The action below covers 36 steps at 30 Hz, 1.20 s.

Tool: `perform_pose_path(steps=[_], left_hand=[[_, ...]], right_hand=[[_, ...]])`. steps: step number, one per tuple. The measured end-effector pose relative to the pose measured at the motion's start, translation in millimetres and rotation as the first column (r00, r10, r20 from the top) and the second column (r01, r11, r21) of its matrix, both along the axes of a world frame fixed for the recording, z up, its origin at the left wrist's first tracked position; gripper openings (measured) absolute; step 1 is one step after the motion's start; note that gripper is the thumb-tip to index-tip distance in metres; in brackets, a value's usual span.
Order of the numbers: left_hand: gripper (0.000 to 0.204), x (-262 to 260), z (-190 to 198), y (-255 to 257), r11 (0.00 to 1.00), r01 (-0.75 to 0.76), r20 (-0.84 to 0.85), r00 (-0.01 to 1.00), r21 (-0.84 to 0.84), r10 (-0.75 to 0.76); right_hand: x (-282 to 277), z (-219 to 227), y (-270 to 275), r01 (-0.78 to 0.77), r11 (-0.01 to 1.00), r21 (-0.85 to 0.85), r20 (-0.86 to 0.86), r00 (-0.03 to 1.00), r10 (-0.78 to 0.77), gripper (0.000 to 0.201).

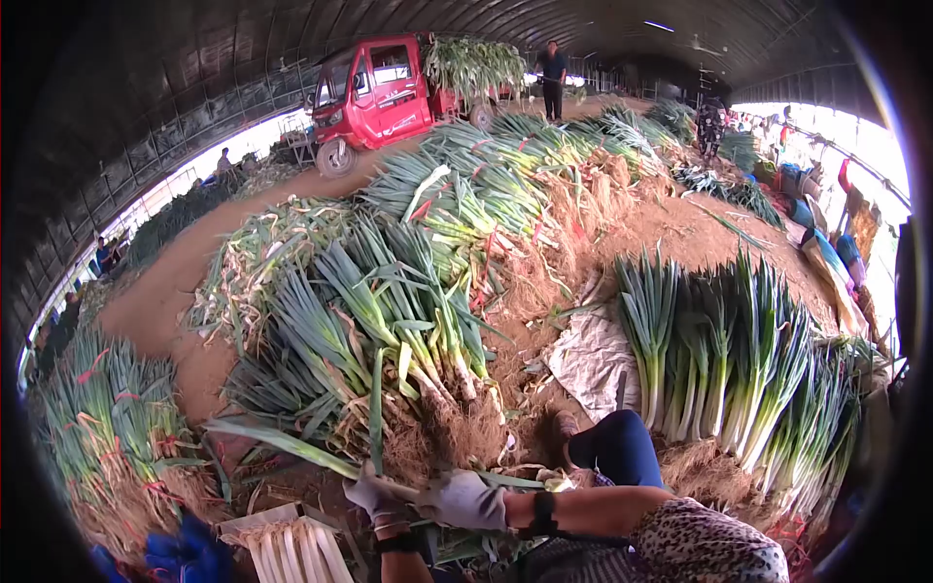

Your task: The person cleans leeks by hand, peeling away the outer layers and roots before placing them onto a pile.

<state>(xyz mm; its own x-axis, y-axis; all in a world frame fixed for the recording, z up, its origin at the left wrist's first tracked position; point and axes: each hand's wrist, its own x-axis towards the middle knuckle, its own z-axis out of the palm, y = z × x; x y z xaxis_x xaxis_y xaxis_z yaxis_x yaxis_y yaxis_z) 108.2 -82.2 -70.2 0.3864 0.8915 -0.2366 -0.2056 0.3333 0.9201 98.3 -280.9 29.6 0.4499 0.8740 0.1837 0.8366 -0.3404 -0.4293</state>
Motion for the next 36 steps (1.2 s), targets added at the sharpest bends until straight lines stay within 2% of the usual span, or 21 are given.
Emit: perform_pose_path(steps=[1,2,3,6,9,11,13,14,15,18,19,21,23,24,25,26,29,31,33,34,36], left_hand=[[0.019,0,-2,2,1.000,0.004,0.010,1.000,-0.010,-0.004],[0.016,-3,12,1,0.999,0.031,0.077,0.997,-0.019,-0.029],[0.014,-7,25,0,0.998,0.055,0.142,0.989,-0.031,-0.050],[0.011,-8,55,-7,0.999,-0.037,0.067,0.997,0.001,0.037],[0.023,3,36,-1,0.997,-0.069,0.006,0.998,-0.015,0.070],[0.035,1,51,-7,0.996,-0.027,0.065,0.997,-0.083,0.033],[0.036,-7,77,-14,0.992,-0.027,0.041,0.999,-0.124,0.032],[0.039,0,47,1,0.994,-0.021,0.057,0.998,-0.110,0.027],[0.042,-2,49,0,0.993,0.004,0.102,0.995,-0.121,0.009],[0.037,1,39,3,0.998,-0.042,0.011,0.999,-0.046,0.042],[0.035,3,41,2,0.991,-0.096,-0.024,0.995,-0.096,0.094],[0.038,-2,37,5,0.990,-0.053,0.013,0.998,-0.128,0.056],[0.039,3,33,6,0.985,-0.049,0.019,0.998,-0.168,0.053],[0.035,8,7,13,0.989,0.006,0.175,0.984,-0.149,0.020],[0.034,3,44,2,0.970,-0.060,-0.031,0.998,-0.235,0.055],[0.039,2,31,4,0.989,0.004,0.047,0.999,-0.150,0.003],[0.032,11,13,9,0.982,-0.051,-0.061,0.997,-0.182,0.041],[0.029,5,17,2,0.988,0.003,0.051,0.999,-0.157,0.005],[0.029,7,11,-1,0.998,0.000,-0.039,0.999,-0.062,-0.002],[0.031,11,-10,2,1.000,-0.005,-0.061,0.998,-0.011,0.005],[0.038,16,-2,-7,1.000,-0.006,-0.096,0.995,0.026,0.009]], right_hand=[[1,2,2,0.011,0.999,-0.035,-0.069,0.998,-0.013,0.030],[0,17,-3,-0.030,0.995,0.099,-0.004,1.000,0.030,0.037],[3,16,-9,0.001,0.998,0.055,0.009,1.000,-0.002,0.038],[8,18,-26,0.059,0.996,-0.070,0.044,0.997,-0.056,0.044],[32,7,-35,0.244,0.944,0.223,-0.392,0.909,-0.142,0.022],[47,5,-40,0.226,0.926,0.302,-0.053,0.974,-0.221,0.014],[46,17,-43,0.424,0.808,0.410,-0.291,0.900,-0.324,0.013],[42,29,-47,0.473,0.800,0.368,-0.353,0.867,-0.351,0.013],[39,39,-51,0.517,0.791,0.329,-0.404,0.834,-0.377,0.012],[28,36,-64,0.506,0.766,0.397,-0.580,0.785,-0.217,0.011],[20,41,-66,0.496,0.797,0.343,-0.547,0.796,-0.260,0.016],[8,51,-67,0.401,0.895,0.197,-0.242,0.904,-0.352,0.027],[-3,66,-61,0.352,0.922,0.164,-0.105,0.935,-0.338,0.036],[-1,58,-62,0.384,0.918,0.097,0.010,0.922,-0.387,0.035],[2,44,-67,0.439,0.898,0.030,0.127,0.889,-0.439,0.034],[4,36,-70,0.410,0.911,0.043,0.085,0.907,-0.413,0.029],[-3,48,-68,0.385,0.923,-0.016,-0.083,0.919,-0.385,0.017],[-4,37,-68,0.264,0.961,0.079,-0.021,0.965,-0.263,0.015],[-11,40,-59,0.277,0.961,-0.011,-0.147,0.950,-0.275,0.015],[-10,39,-53,0.238,0.969,-0.062,-0.130,0.961,-0.244,0.015],[-9,40,-38,0.190,0.978,-0.084,-0.059,0.979,-0.195,0.017]])
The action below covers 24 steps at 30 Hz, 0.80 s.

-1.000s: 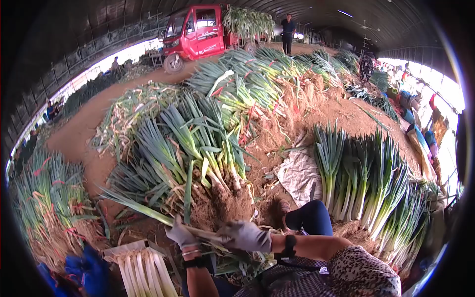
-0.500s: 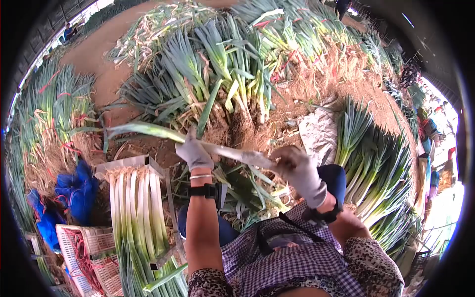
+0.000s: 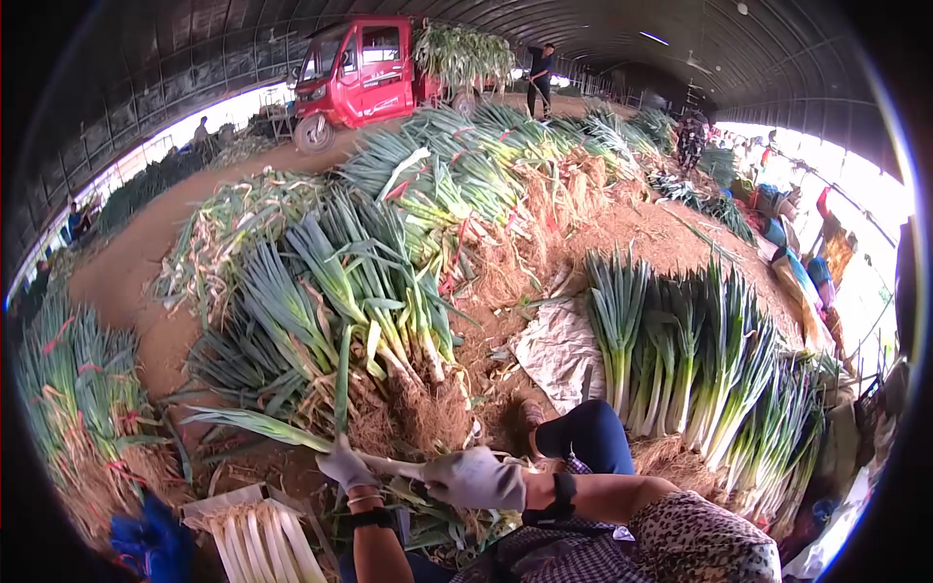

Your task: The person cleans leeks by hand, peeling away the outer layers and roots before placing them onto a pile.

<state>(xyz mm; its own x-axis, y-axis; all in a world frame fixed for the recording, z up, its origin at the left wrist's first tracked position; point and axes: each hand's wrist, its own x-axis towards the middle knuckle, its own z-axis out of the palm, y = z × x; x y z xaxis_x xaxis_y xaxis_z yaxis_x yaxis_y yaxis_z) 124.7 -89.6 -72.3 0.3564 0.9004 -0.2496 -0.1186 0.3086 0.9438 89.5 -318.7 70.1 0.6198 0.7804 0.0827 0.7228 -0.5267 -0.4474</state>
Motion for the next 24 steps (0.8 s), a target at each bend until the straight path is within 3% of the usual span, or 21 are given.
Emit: perform_pose_path(steps=[4,7,8,10,11,12,15,16,19,21,23,24], left_hand=[[0.042,2,-5,-3,0.995,0.095,-0.035,0.995,-0.009,-0.095],[0.023,7,-8,-8,0.997,0.058,-0.004,0.998,0.057,-0.057],[0.019,8,-13,-6,0.994,0.094,0.001,0.996,0.048,-0.095],[0.017,14,-33,4,0.992,0.122,-0.014,0.992,0.011,-0.122],[0.016,12,-21,1,0.991,0.136,-0.027,0.990,-0.009,-0.136],[0.015,7,-9,-4,0.983,0.178,-0.022,0.984,-0.046,-0.179],[0.016,6,-10,-11,0.965,0.207,-0.018,0.977,-0.160,-0.212],[0.017,10,-34,-7,0.976,0.212,-0.068,0.974,-0.058,-0.215],[0.029,13,-55,0,0.974,0.225,-0.170,0.960,-0.010,-0.223],[0.030,13,-65,8,0.969,0.247,-0.167,0.956,0.004,-0.243],[0.030,13,-59,7,0.972,0.230,-0.146,0.964,0.042,-0.222],[0.031,10,-56,5,0.970,0.241,-0.137,0.962,0.020,-0.236]], right_hand=[[9,-13,12,-0.159,0.987,-0.029,-0.023,0.987,0.158,0.026],[20,-32,2,-0.293,0.934,0.203,0.040,0.956,0.291,0.036],[26,-36,-5,-0.340,0.926,0.162,0.075,0.940,0.332,0.052],[35,-19,-25,-0.360,0.932,0.050,0.070,0.932,0.356,0.057],[34,-6,-31,-0.369,0.930,-0.004,0.060,0.928,0.368,0.060],[35,3,-35,-0.371,0.929,-0.009,0.010,0.929,0.371,0.060],[45,-36,-32,-0.393,0.919,-0.002,0.173,0.905,0.388,0.058],[45,-33,-28,-0.385,0.921,-0.061,0.032,0.921,0.387,0.045],[34,-27,-18,-0.428,0.903,-0.036,0.116,0.896,0.429,0.038],[31,-56,-17,-0.472,0.881,-0.020,0.213,0.859,0.465,0.031],[30,-54,-11,-0.525,0.851,-0.017,0.229,0.826,0.515,0.029],[26,-51,-12,-0.504,0.863,-0.025,0.068,0.861,0.505,0.027]])
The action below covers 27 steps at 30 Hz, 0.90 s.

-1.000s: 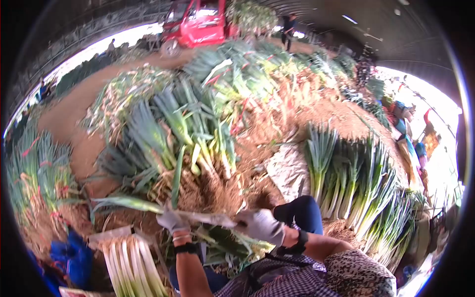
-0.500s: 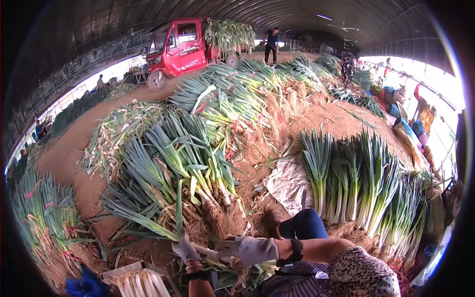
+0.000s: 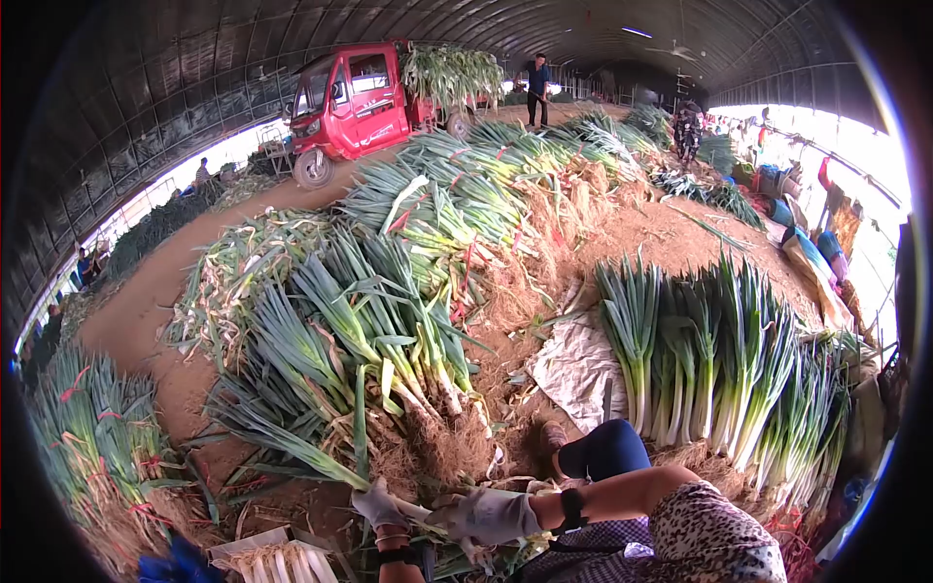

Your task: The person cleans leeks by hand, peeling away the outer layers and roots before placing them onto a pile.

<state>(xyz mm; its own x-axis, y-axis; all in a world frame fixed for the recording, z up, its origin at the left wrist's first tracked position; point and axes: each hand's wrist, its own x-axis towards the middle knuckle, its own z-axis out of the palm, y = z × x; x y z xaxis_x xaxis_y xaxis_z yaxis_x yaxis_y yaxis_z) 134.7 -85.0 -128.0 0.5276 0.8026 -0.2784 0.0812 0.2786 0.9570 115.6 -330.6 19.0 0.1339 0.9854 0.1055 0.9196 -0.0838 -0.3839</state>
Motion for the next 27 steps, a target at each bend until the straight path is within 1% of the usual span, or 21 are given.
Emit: perform_pose_path(steps=[1,2,3,4,6,7,9,10,11,12,14,15,16,17,18,19,20,23,24,25,27], left_hand=[[0.031,-8,32,-12,1.000,0.011,0.004,1.000,-0.023,-0.011],[0.032,-12,51,-17,0.999,0.023,0.009,1.000,-0.043,-0.023],[0.032,-11,44,-13,0.999,0.005,0.024,1.000,-0.031,-0.004],[0.032,-9,38,-11,1.000,-0.013,0.040,0.999,-0.021,0.014],[0.032,-5,28,-8,0.999,-0.045,0.041,0.998,-0.005,0.045],[0.032,-7,36,-12,0.998,-0.059,0.024,0.998,-0.001,0.059],[0.032,-6,35,-15,0.997,-0.074,-0.019,0.997,0.030,0.075],[0.032,-4,27,-11,0.995,-0.074,-0.044,0.996,0.059,0.077],[0.032,-4,30,-10,0.993,-0.074,-0.066,0.995,0.090,0.080],[0.032,-4,32,-10,0.992,-0.107,-0.041,0.993,0.067,0.110],[0.032,-8,58,-19,0.985,-0.169,0.007,0.986,0.017,0.169],[0.031,-8,57,-18,0.988,-0.157,0.032,0.987,0.006,0.157],[0.031,-8,54,-14,0.989,-0.146,0.057,0.988,-0.003,0.146],[0.031,-10,48,-10,0.991,-0.134,0.077,0.988,-0.013,0.135],[0.031,-10,36,-4,0.991,-0.129,0.090,0.988,0.037,0.125],[0.031,-11,36,1,0.992,-0.112,0.079,0.991,0.062,0.107],[0.031,-13,35,2,0.992,-0.094,0.067,0.994,0.082,0.088],[0.030,-16,48,-6,0.995,-0.034,0.062,0.998,0.096,0.028],[0.030,-17,55,-10,0.995,-0.012,0.064,0.998,0.097,0.006],[0.030,-18,58,-13,0.996,-0.011,0.067,0.998,0.086,0.005],[0.031,-20,61,-17,0.998,-0.006,0.068,0.998,0.069,0.002]], right_hand=[[-3,-2,2,0.032,0.999,0.039,-0.040,0.999,-0.030,0.028],[-8,-6,5,0.065,0.995,0.078,-0.080,0.995,-0.059,0.030],[-11,-8,8,0.100,0.988,0.116,-0.120,0.989,-0.086,0.031],[-16,7,6,0.109,0.988,0.111,-0.122,0.988,-0.096,0.038],[-19,-13,17,0.238,0.947,0.213,-0.249,0.951,-0.183,0.035],[-21,-14,22,0.307,0.917,0.253,-0.315,0.923,-0.222,0.034],[-20,-12,34,0.496,0.858,0.134,-0.533,0.766,-0.359,0.031],[-16,-25,43,0.567,0.819,0.080,-0.616,0.675,-0.407,0.029],[-13,-37,51,0.629,0.777,0.021,-0.687,0.573,-0.446,0.027],[-11,-49,56,0.645,0.747,0.161,-0.689,0.615,-0.382,0.027],[-10,-53,63,0.627,0.773,0.099,-0.704,0.593,-0.391,0.027],[-9,-54,65,0.617,0.784,0.069,-0.711,0.582,-0.395,0.027],[-8,-56,64,0.521,0.850,0.082,-0.646,0.677,-0.352,0.026],[-10,-60,60,0.401,0.900,0.172,-0.465,0.839,-0.284,0.027],[-15,-54,55,0.258,0.938,0.230,-0.255,0.946,-0.198,0.028],[-17,-51,51,0.102,0.963,0.250,-0.027,0.995,-0.098,0.029],[-13,-63,49,-0.053,0.951,0.303,-0.137,0.986,0.099,0.034],[-10,-65,41,-0.113,0.953,0.281,-0.282,0.939,0.195,0.031],[-10,-64,48,-0.192,0.970,0.149,-0.109,0.972,0.209,0.024],[-13,-47,50,-0.165,0.986,0.027,-0.159,0.973,0.168,0.023],[-21,-8,51,-0.120,0.970,-0.210,-0.244,0.967,0.066,0.019]])
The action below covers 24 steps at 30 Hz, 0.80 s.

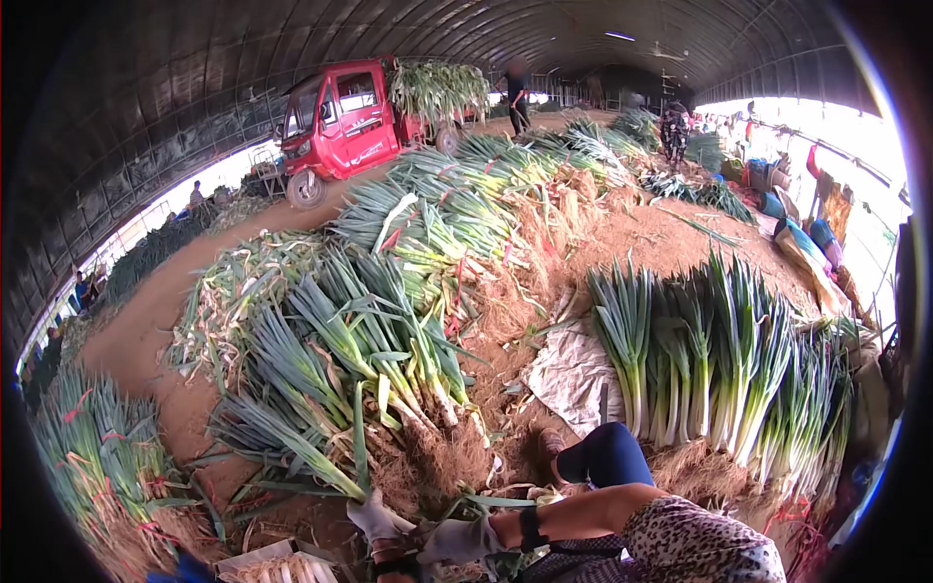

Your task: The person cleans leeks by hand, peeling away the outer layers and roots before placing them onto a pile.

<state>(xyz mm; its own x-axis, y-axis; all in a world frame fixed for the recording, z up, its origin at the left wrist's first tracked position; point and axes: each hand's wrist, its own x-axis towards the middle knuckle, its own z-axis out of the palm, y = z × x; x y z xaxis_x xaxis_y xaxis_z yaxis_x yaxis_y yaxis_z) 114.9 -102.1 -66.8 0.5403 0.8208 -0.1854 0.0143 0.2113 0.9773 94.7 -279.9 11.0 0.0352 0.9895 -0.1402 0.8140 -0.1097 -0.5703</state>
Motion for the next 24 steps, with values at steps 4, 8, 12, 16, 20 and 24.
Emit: perform_pose_path(steps=[4,8,12,16,20,24], left_hand=[[0.035,11,-49,26,0.998,0.060,-0.061,0.996,-0.034,-0.062],[0.040,23,-80,24,0.997,0.045,-0.080,0.996,-0.061,-0.050],[0.042,37,-106,21,0.997,0.030,-0.137,0.990,-0.072,-0.040],[0.038,29,-79,24,0.995,-0.068,-0.178,0.983,-0.077,0.053],[0.019,33,-65,57,0.985,-0.140,-0.167,0.978,-0.104,0.122],[0.012,18,-16,38,0.862,-0.044,0.174,0.973,-0.505,0.152]], right_hand=[[-13,-19,-10,0.258,0.790,0.556,-0.164,0.966,-0.200,0.030],[-22,-13,-29,0.449,0.804,0.390,-0.271,0.891,-0.365,0.040],[-25,-16,-42,0.472,0.713,0.519,-0.277,0.882,-0.382,0.022],[-40,-3,-69,0.589,0.789,0.176,-0.351,0.786,-0.508,0.041],[-50,36,-123,0.477,0.784,0.398,-0.309,0.874,-0.375,0.034],[-15,11,-120,0.576,0.777,0.253,-0.280,0.812,-0.511,0.037]])
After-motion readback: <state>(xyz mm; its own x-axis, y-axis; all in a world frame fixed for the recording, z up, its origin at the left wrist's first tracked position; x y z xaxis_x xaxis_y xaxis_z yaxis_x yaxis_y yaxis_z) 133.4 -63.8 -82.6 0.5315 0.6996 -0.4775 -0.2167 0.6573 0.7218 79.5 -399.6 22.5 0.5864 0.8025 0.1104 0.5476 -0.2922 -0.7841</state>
